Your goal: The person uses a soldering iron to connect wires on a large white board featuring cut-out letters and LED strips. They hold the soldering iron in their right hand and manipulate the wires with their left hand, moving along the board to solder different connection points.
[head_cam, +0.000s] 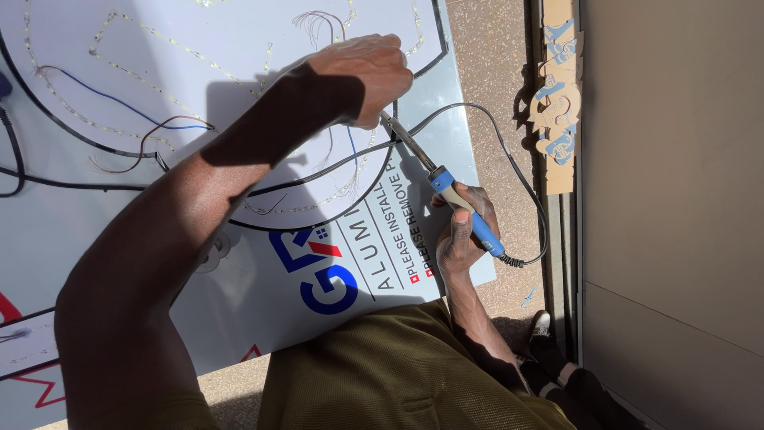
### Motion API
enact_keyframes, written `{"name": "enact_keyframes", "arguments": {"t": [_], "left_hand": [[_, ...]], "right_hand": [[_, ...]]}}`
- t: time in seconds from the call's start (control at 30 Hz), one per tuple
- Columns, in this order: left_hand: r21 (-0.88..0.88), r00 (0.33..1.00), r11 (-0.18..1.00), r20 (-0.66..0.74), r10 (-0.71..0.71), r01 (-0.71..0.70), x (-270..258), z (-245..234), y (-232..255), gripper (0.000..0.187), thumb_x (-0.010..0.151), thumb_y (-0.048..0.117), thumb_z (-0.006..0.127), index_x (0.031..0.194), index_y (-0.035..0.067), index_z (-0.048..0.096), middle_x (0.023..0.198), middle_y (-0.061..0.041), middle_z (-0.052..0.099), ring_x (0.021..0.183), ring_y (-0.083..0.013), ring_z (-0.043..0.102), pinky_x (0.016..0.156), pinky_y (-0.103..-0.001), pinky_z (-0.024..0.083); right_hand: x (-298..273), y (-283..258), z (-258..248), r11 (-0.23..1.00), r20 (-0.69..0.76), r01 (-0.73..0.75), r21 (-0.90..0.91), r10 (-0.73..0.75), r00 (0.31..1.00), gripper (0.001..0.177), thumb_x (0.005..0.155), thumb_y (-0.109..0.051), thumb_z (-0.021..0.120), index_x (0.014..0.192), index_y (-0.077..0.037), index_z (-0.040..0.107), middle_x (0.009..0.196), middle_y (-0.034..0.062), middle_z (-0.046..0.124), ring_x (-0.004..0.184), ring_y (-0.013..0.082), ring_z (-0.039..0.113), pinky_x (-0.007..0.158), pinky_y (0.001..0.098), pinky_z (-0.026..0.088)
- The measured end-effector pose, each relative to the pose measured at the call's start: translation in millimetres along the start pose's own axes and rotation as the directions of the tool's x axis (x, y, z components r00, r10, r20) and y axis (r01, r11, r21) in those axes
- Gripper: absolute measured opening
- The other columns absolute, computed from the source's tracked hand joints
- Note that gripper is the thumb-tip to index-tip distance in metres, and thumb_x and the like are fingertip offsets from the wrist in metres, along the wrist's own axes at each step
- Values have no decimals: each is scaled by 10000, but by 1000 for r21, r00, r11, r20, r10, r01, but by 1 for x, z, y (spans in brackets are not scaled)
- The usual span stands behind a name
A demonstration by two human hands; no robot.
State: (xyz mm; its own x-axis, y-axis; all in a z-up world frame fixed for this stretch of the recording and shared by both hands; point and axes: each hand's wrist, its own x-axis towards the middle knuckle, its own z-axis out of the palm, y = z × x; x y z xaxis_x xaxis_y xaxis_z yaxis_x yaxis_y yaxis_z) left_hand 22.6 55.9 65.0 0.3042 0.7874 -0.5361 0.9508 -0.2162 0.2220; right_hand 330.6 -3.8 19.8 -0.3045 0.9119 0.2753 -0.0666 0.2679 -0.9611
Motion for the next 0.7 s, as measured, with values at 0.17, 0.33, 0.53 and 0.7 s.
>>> {"name": "enact_keyframes", "arguments": {"t": [0.17,0.33,0.53,0.7], "left_hand": [[-66,999,997,27,-41,43,-3,-9,4,198,1023,103,824,876,32,713,836,-77,638,995,-224,611,762,-382,635],[-77,998,996,45,-46,49,-3,-13,5,200,1010,101,843,876,21,718,835,-90,660,1000,-235,637,775,-400,653],[-86,998,994,31,-58,60,0,-10,4,160,1024,129,844,963,13,751,884,-103,688,1056,-258,639,831,-428,655],[-92,996,993,53,-72,77,2,-12,7,163,1028,111,833,941,15,735,866,-91,634,953,-239,611,729,-408,633]], "right_hand": [[-2,1,0,1000,-31,-10,24,10,999,450,1154,-432,705,1218,12,734,970,167,652,744,344,711,693,434,608],[-7,8,-5,1000,-15,8,5,-8,1000,456,1162,-419,698,1253,27,732,1032,177,676,794,354,729,710,431,651],[-4,4,-3,1000,-22,5,13,-5,1000,448,1159,-432,700,1235,8,737,989,175,670,779,344,722,703,424,630],[-4,2,-3,1000,-30,10,-22,-11,1000,458,1162,-456,674,1221,-6,737,948,171,668,732,319,717,726,412,584]]}}
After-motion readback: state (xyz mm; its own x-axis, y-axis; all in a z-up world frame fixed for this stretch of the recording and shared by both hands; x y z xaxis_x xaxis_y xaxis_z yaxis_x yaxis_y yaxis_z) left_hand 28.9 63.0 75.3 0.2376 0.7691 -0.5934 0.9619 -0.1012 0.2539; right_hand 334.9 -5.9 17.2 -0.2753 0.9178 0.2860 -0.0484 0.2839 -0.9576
